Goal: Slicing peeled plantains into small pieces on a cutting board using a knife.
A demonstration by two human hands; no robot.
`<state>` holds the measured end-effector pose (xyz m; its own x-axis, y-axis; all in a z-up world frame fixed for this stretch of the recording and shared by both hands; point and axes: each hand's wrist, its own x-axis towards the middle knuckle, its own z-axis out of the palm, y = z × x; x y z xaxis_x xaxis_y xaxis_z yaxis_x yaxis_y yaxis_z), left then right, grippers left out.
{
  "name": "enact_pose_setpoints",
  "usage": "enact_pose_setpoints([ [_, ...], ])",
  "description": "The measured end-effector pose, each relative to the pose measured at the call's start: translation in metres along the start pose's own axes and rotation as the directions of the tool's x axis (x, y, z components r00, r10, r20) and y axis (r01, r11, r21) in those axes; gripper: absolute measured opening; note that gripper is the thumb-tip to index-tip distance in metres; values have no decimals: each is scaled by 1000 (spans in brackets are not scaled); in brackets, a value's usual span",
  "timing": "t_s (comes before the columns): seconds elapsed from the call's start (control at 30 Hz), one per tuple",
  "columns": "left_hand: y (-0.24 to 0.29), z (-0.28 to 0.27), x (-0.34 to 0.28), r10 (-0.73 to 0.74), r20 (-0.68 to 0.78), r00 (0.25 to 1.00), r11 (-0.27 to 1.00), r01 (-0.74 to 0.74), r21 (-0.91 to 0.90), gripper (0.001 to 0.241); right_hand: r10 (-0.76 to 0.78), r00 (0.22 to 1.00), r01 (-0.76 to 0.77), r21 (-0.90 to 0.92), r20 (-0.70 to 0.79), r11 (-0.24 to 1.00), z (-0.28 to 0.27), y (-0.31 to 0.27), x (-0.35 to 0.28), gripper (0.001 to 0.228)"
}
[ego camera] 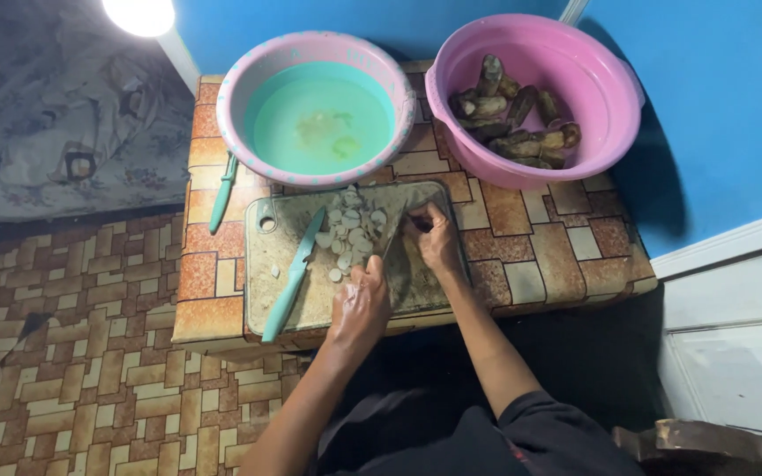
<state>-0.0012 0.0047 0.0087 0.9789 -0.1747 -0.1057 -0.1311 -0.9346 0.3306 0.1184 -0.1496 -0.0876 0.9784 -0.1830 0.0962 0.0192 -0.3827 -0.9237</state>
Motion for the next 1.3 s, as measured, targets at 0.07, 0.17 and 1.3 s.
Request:
enact_pose_setpoints([
  [0.07, 3, 0, -6, 15, -43, 999, 998, -13, 54, 21, -16, 1000, 16, -10, -7, 1000, -5, -17, -7, 18],
  [0.17, 6, 1, -10, 37, -131, 991, 993, -22, 119, 20, -58, 998, 57, -43, -16, 997, -7, -15, -9, 19],
  [1.3, 2, -2, -6, 6, 52, 999, 997, -1, -80, 27, -23, 999, 20, -72, -40, 997, 3, -8, -9, 20],
])
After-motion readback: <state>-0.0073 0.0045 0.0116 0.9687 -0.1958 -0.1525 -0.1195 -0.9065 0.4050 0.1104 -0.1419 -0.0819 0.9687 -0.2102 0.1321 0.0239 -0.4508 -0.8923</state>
